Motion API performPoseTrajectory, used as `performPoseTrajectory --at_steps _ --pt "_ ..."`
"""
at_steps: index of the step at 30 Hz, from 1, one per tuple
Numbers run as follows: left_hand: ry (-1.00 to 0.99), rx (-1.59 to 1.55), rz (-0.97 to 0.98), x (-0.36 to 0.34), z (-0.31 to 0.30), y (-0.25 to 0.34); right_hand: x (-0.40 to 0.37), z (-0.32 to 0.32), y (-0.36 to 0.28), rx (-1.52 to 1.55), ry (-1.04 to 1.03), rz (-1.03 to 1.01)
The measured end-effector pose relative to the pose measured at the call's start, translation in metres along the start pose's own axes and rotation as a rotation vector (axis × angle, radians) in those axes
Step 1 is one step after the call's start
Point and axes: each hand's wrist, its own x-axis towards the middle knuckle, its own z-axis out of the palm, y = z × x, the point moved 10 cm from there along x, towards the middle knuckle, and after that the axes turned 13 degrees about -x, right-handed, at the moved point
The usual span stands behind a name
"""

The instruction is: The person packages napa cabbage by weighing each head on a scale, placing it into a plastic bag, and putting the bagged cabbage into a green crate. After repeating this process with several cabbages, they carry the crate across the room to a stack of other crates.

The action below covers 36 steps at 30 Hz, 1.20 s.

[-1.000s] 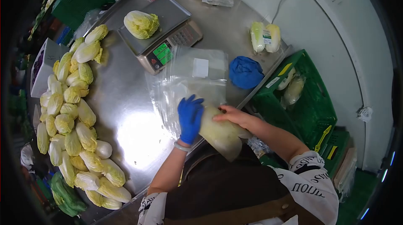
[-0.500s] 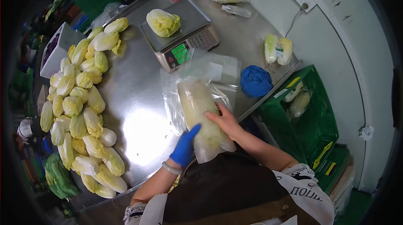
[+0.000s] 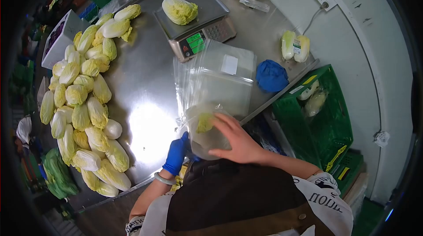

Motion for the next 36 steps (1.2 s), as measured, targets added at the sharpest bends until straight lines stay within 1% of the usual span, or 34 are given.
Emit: performPoseTrajectory --at_steps 1,2,3,4,5,6,7,8,9,11,12,14,15,16,17,19,21,23,24,26,27,29,31,32,33,35,36 --pt "0.007 -0.084 -0.005 0.000 0.005 0.007 0.003 -0.008 -0.019 -0.179 0.067 -0.103" --pt "0.014 -0.167 -0.012 0.000 0.010 0.016 0.005 -0.018 -0.044 -0.335 0.182 -0.236" --pt "0.018 -0.249 -0.020 0.001 0.013 0.021 0.010 -0.002 -0.049 -0.417 0.118 -0.315" --pt "-0.038 -0.278 -0.042 0.004 0.016 0.019 0.014 0.017 -0.047 -0.500 0.052 -0.393" --pt "-0.073 -0.251 -0.047 0.005 0.016 0.019 0.014 0.036 -0.048 -0.583 -0.015 -0.470" --pt "-0.108 -0.222 -0.050 0.007 0.017 0.021 0.017 0.023 -0.046 -0.434 0.121 -0.399" --pt "-0.140 -0.195 -0.046 0.011 0.017 0.025 0.016 -0.017 -0.057 -0.449 0.303 -0.403" --pt "-0.173 -0.203 -0.031 0.005 0.021 0.044 0.009 -0.073 -0.070 -0.456 0.477 -0.408" --pt "-0.149 -0.336 -0.043 0.008 0.015 0.043 -0.011 -0.129 -0.072 -0.433 0.724 -0.408" --pt "-0.152 -0.324 -0.067 0.006 0.011 0.050 -0.067 -0.186 -0.018 -0.116 0.947 0.043" --pt "-0.120 -0.342 -0.061 0.007 0.009 0.049 -0.069 -0.196 -0.022 -0.061 0.987 -0.019" --pt "-0.179 -0.322 -0.052 0.005 0.013 0.052 -0.054 -0.193 -0.039 -0.413 1.016 -0.219" --pt "-0.206 -0.313 -0.052 0.002 0.015 0.052 -0.030 -0.168 -0.024 -0.628 0.856 -0.226" --pt "-0.156 -0.338 -0.033 0.001 0.013 0.052 -0.009 -0.140 -0.007 -0.827 0.697 -0.264" --pt "-0.184 -0.325 -0.024 0.000 0.015 0.052 0.017 -0.109 0.026 -0.830 0.421 -0.182" --pt "-0.231 -0.295 0.004 -0.001 0.017 0.053 0.052 -0.055 0.075 -0.557 0.126 -0.018" --pt "-0.240 -0.270 0.021 -0.001 0.020 0.054 0.090 -0.009 0.080 -0.035 -0.058 -0.114" --pt "-0.224 -0.232 0.012 0.004 0.021 0.053 0.117 0.026 0.060 0.182 -0.130 -0.231" --pt "-0.246 -0.220 0.034 0.002 0.025 0.059 0.132 0.042 0.067 0.180 -0.197 -0.161" --pt "-0.167 -0.260 0.071 0.003 0.017 0.060 0.149 0.066 0.079 0.172 -0.331 -0.013" --pt "-0.124 -0.307 0.094 0.000 0.013 0.060 0.148 0.055 0.087 0.306 -0.209 0.033" --pt "-0.045 -0.299 0.234 -0.020 0.009 0.063 0.133 0.024 0.104 0.570 0.040 0.136" --pt "0.063 -0.261 0.384 -0.046 0.002 0.057 0.089 -0.004 0.113 0.762 0.234 0.072" --pt "0.046 -0.521 0.275 -0.049 0.004 0.026 0.065 0.001 0.117 0.715 0.176 0.079" --pt "0.083 -0.625 0.228 -0.054 0.006 -0.003 0.040 0.007 0.121 0.669 0.118 0.086" --pt "0.131 -0.538 0.151 -0.054 0.011 -0.062 -0.003 0.029 0.146 0.448 0.044 0.042" --pt "0.176 -0.445 0.146 -0.057 0.010 -0.083 -0.024 0.047 0.162 0.452 0.024 0.052"
